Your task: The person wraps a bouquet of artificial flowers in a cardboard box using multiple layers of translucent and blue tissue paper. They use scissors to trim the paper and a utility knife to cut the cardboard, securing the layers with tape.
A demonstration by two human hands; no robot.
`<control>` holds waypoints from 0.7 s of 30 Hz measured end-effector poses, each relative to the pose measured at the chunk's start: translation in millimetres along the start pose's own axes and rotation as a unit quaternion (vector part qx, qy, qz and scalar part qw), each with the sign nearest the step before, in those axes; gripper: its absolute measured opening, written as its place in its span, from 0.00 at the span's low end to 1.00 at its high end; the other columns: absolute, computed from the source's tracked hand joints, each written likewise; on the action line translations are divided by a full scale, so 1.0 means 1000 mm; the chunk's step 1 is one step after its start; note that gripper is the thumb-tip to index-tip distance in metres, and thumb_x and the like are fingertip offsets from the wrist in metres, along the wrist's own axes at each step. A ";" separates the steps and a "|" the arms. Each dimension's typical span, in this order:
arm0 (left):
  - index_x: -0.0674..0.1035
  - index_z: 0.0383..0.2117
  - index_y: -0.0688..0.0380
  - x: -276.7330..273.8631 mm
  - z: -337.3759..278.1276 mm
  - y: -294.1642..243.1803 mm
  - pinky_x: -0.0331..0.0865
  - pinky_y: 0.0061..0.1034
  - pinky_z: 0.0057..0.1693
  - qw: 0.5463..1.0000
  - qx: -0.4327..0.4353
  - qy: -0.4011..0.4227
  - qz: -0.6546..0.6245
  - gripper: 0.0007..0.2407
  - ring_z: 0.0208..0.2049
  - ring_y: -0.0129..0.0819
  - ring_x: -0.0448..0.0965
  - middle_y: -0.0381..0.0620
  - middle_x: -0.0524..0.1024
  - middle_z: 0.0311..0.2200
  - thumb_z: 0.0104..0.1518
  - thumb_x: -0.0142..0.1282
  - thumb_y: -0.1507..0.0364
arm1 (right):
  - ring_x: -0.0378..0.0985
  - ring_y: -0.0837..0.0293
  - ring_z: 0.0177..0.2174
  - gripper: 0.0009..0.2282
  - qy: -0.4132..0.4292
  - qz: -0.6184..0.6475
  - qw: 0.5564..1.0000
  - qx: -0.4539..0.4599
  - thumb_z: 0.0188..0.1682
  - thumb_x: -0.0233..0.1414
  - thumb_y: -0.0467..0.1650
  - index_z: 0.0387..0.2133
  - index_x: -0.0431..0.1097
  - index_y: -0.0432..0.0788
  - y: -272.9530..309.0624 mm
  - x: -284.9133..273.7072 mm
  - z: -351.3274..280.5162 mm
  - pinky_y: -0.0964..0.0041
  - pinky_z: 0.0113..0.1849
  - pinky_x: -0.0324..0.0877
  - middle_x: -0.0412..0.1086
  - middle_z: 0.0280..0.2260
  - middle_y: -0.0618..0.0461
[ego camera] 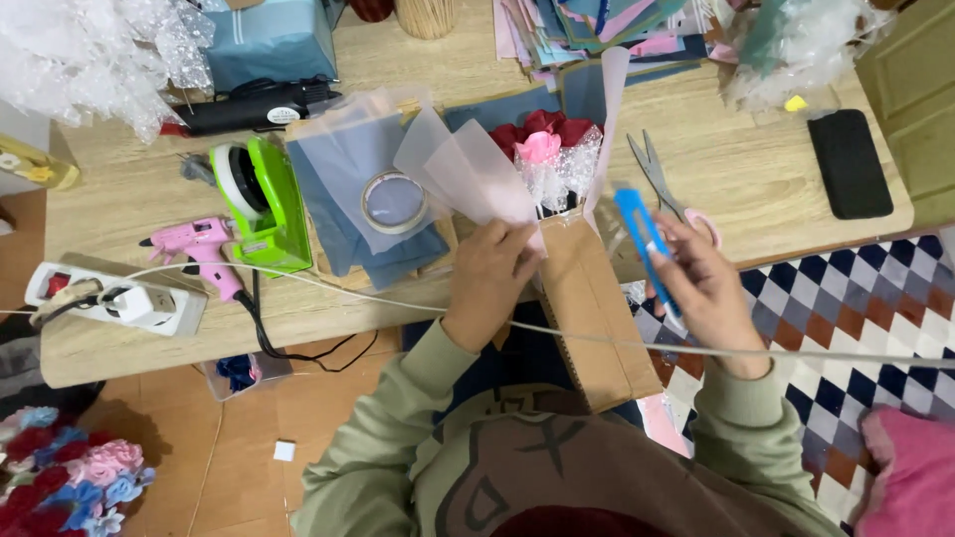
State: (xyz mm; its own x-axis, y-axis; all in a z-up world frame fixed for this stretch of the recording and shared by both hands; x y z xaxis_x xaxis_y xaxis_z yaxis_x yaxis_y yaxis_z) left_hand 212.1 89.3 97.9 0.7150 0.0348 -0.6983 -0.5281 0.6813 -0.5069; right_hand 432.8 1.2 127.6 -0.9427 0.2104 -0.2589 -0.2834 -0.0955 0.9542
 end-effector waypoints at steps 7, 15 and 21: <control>0.80 0.49 0.51 0.010 -0.007 0.006 0.68 0.37 0.43 0.999 -0.040 0.014 -0.011 0.15 0.38 0.44 0.78 0.44 0.75 0.35 0.59 0.59 0.60 | 0.83 0.47 0.30 0.18 0.044 -0.249 0.967 -0.012 0.50 0.55 0.31 0.56 0.73 0.49 0.049 0.058 -0.002 0.54 0.22 0.76 0.78 0.35 0.44; 0.80 0.38 0.43 0.026 0.000 0.017 0.65 0.32 0.39 0.998 -0.039 -0.011 0.046 0.05 0.34 0.37 0.77 0.35 0.70 0.29 0.62 0.54 0.64 | 0.82 0.43 0.35 0.17 0.031 -0.249 0.968 -0.021 0.50 0.56 0.29 0.53 0.75 0.46 0.042 0.067 -0.007 0.49 0.29 0.75 0.78 0.35 0.40; 0.78 0.33 0.44 0.017 0.002 0.013 0.65 0.31 0.38 0.997 -0.042 -0.050 0.033 0.01 0.31 0.38 0.77 0.35 0.68 0.27 0.57 0.58 0.69 | 0.81 0.34 0.36 0.16 0.047 -0.263 0.963 -0.034 0.51 0.54 0.28 0.53 0.73 0.40 0.058 0.080 -0.005 0.45 0.31 0.75 0.77 0.39 0.34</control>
State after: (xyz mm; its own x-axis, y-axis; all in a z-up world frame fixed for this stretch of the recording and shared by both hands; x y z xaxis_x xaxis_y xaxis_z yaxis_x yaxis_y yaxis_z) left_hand 218.4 99.8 80.4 0.7176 0.1522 -0.6796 -0.6084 0.6119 -0.5054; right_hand 340.4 7.8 161.8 -0.6759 0.1588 -0.7196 -0.7344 -0.0642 0.6757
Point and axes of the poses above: each hand's wrist, its own z-axis towards the middle knuckle, its own x-axis out of the palm, y = z × x, the point moved 9 cm from there along z, towards the middle knuckle
